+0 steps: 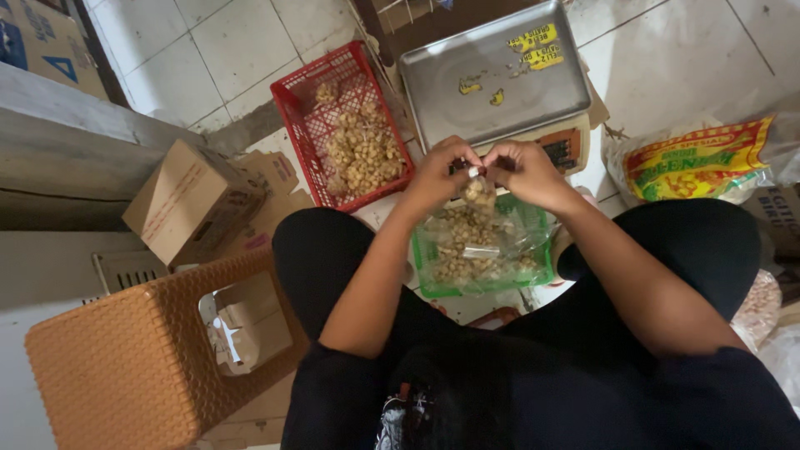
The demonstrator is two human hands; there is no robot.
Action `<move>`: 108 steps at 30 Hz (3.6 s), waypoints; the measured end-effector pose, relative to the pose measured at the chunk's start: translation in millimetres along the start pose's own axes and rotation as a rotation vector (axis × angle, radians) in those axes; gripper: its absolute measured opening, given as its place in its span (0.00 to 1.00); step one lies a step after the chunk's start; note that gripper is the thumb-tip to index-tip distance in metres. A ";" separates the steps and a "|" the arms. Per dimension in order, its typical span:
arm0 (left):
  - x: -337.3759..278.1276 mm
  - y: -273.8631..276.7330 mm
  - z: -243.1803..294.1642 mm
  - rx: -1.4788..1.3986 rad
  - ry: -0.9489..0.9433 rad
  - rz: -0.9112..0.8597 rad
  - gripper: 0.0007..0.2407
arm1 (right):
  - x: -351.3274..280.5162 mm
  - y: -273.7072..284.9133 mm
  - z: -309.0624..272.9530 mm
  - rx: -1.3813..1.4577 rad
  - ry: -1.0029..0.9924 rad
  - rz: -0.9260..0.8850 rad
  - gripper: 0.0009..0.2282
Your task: The person fills plastic bags with peanuts by hand, places them on a digital scale to check their weight, and adjusts the quantity of peanuts to reach a target weight.
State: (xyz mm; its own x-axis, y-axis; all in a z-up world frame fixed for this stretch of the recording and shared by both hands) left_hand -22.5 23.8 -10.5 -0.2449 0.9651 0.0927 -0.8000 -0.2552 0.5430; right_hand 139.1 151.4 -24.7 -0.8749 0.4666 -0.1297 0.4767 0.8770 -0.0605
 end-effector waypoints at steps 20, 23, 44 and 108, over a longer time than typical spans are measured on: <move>5.5 -73.5 -56.1 -0.079 0.155 0.403 0.03 | -23.6 -40.1 -49.1 -0.369 0.424 0.207 0.07; 4.7 -78.5 -59.7 -0.063 0.201 0.379 0.04 | -23.6 -42.1 -62.6 -0.439 0.431 0.209 0.07; -11.6 -5.1 36.2 0.276 -0.084 0.145 0.09 | -11.5 -1.4 -5.9 -0.249 0.242 0.136 0.04; -0.9 -19.0 34.0 -0.035 0.106 0.355 0.06 | -16.1 -11.4 -54.0 -0.234 0.446 0.256 0.06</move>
State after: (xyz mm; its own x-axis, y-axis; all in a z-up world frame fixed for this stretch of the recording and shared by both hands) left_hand 11.6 29.8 7.4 -0.5645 0.8050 0.1824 -0.6728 -0.5768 0.4633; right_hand 143.1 140.1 31.6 -0.7095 0.6263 0.3229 0.6911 0.7079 0.1456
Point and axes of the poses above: each hand's wrist, its own x-axis towards the middle knuckle, its own y-axis out of the back of the hand, z = x × y, the point moved 2 cm from there along x, towards the middle knuckle, and after that the axes turned 14 degrees about x, right-handed, at the moved point
